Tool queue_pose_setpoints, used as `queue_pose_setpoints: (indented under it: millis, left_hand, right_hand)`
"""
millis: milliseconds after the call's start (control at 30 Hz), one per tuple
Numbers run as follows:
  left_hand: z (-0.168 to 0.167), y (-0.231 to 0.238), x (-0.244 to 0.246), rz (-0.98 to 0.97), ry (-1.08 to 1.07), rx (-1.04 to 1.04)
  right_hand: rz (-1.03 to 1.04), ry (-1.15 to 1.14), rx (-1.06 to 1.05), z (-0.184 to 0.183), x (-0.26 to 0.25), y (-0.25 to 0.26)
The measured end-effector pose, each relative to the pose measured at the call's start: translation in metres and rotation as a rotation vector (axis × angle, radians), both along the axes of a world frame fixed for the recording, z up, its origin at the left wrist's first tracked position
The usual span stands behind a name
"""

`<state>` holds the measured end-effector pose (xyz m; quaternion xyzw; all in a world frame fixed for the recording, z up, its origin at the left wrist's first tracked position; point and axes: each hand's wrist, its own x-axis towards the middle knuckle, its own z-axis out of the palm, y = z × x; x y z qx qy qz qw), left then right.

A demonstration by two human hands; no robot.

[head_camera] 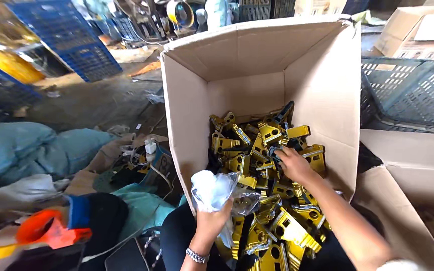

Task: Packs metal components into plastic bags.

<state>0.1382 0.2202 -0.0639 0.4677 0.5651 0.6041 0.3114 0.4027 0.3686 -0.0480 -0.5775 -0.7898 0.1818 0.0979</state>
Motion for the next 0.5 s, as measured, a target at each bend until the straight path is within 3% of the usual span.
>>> queue_pose_setpoints:
  millis: [67, 167, 233, 267, 367, 433, 500]
  left_hand:
    - [0.001, 0.0, 0.002, 0.011, 0.006, -0.011]
    - [-0.002, 0.004, 0.018, -0.022, 0.063, 0.036]
    - [-0.007, 0.011, 0.028, -0.082, 0.122, 0.153]
    - [-0.007, 0.015, 0.032, -0.101, 0.15, 0.189]
    - [0.0, 0.017, 0.039, -0.091, 0.197, 0.184]
    - [0.001, 0.017, 0.036, -0.068, 0.241, 0.228]
    - [0.001, 0.017, 0.034, -0.063, 0.278, 0.269]
  right_hand:
    - [-0.201, 0.564, 0.126, 0.004, 0.011, -0.04]
    - [-0.424, 1.277, -0.288, 0.006, 0.014, -0.083]
    - [-0.573, 1.601, -0.547, -0.002, 0.006, -0.095]
    - [-0.553, 1.715, -0.606, -0.005, 0.004, -0.099]
    - [-0.151, 1.931, -0.55, -0.013, 0.01, -0.109]
    - [0.001, 1.83, -0.414, -0.009, 0.019, -0.116]
    - [0.089, 1.657, -0.468, 0.002, 0.025, -0.126]
